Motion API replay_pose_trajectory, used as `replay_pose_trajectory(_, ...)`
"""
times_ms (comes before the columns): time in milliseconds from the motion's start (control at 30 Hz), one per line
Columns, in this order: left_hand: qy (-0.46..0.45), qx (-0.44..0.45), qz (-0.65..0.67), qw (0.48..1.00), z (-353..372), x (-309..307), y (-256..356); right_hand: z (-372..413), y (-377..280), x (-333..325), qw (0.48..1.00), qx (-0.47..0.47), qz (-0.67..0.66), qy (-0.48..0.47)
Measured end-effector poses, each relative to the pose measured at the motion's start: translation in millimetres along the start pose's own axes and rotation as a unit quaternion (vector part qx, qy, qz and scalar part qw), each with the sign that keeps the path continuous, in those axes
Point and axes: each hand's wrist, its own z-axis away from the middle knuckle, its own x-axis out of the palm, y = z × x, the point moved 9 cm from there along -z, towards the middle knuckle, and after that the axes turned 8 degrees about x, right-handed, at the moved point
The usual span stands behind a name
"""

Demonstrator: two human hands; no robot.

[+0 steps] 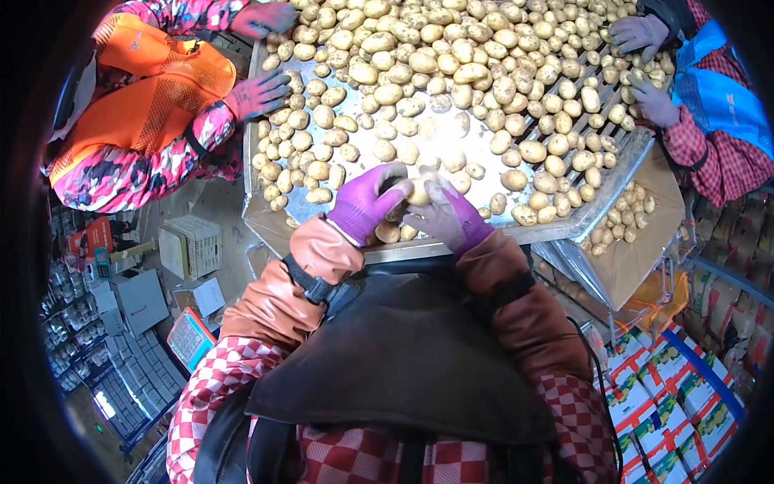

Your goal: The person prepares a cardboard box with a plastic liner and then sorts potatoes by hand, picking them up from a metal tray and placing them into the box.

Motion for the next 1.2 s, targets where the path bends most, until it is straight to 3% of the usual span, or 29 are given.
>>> replay_pose_trajectory(33,0.019,0.038,-0.014,0.999,-11,-6,2,-6,-6,-4,0.996,-0.044,0.073,-0.024)
replay_pose_trajectory(67,0.112,0.038,-0.146,0.982,-28,-29,0,-11,-11,-7,0.985,-0.093,0.141,-0.043)
replay_pose_trajectory(100,0.184,0.051,-0.145,0.971,-45,-53,-14,-8,-11,-11,0.997,-0.048,0.061,-0.029)
replay_pose_trajectory(133,0.288,0.033,-0.236,0.927,-59,-76,-45,-3,-10,-14,1.000,-0.004,-0.021,-0.015)
replay_pose_trajectory(167,0.335,0.004,-0.272,0.902,-70,-99,-69,1,-13,-13,0.998,-0.011,-0.057,0.001)
replay_pose_trajectory(233,0.095,0.045,-0.520,0.848,-96,-95,-88,1,-14,-17,0.988,-0.002,-0.135,-0.078)
replay_pose_trajectory(267,0.057,-0.066,-0.442,0.893,-99,-100,-90,4,-21,-19,0.978,-0.005,-0.171,-0.116)
replay_pose_trajectory(333,0.078,-0.169,-0.331,0.925,-99,-91,-133,7,-32,-18,0.974,-0.015,-0.193,-0.120)
replay_pose_trajectory(400,0.060,-0.183,-0.225,0.955,-83,-71,-159,8,-39,-17,0.965,-0.034,-0.216,-0.143)
replay_pose_trajectory(500,0.076,-0.082,-0.132,0.985,-70,-59,-178,19,-47,-19,0.974,-0.066,-0.209,-0.054)
replay_pose_trajectory(567,0.179,-0.008,-0.053,0.982,-62,-66,-168,26,-50,-21,0.977,-0.083,-0.197,0.004)
replay_pose_trajectory(600,0.218,0.027,-0.016,0.975,-56,-68,-132,21,-45,-31,0.983,-0.069,-0.172,0.021)
replay_pose_trajectory(633,0.229,0.110,-0.084,0.964,-51,-64,-83,15,-38,-49,0.987,-0.052,-0.146,0.041)
replay_pose_trajectory(667,0.214,0.075,0.136,0.964,-45,-42,-48,14,-34,-61,0.991,-0.035,-0.117,0.062)
replay_pose_trajectory(700,0.145,0.085,0.162,0.972,-42,-23,-14,24,-32,-49,0.993,-0.008,-0.097,0.072)
replay_pose_trajectory(733,0.077,0.097,0.186,0.975,-38,-3,10,41,-35,-34,0.996,-0.069,-0.007,0.064)
replay_pose_trajectory(800,-0.035,0.153,0.127,0.979,-28,41,42,58,-29,-11,0.998,-0.062,0.006,0.030)
replay_pose_trajectory(867,-0.132,0.336,-0.056,0.931,-15,77,97,59,-23,-28,0.997,-0.073,0.018,-0.013)
replay_pose_trajectory(900,-0.094,0.402,-0.153,0.898,-7,85,108,71,-28,-36,0.995,-0.094,0.006,0.022)
replay_pose_trajectory(967,-0.191,0.184,0.099,0.959,-24,83,78,103,-40,-60,0.990,-0.124,-0.040,0.050)
replay_pose_trajectory(1000,-0.235,0.065,0.223,0.944,-24,87,69,114,-51,-85,0.972,-0.176,-0.149,-0.039)
replay_pose_trajectory(1033,-0.167,-0.134,0.426,0.879,-14,74,82,131,-69,-113,0.932,-0.222,-0.255,-0.128)
replay_pose_trajectory(1067,-0.078,0.076,0.195,0.975,-42,52,48,166,-89,-133,0.896,-0.297,-0.330,-0.011)
replay_pose_trajectory(1100,-0.025,0.080,0.179,0.980,-51,42,18,209,-105,-148,0.844,-0.367,-0.374,0.115)
replay_pose_trajectory(1133,0.027,0.084,0.161,0.983,-60,31,-11,228,-117,-163,0.861,-0.422,-0.215,0.186)
replay_pose_trajectory(1200,0.093,0.164,-0.025,0.982,-68,0,-4,244,-130,-203,0.808,-0.488,0.122,0.306)
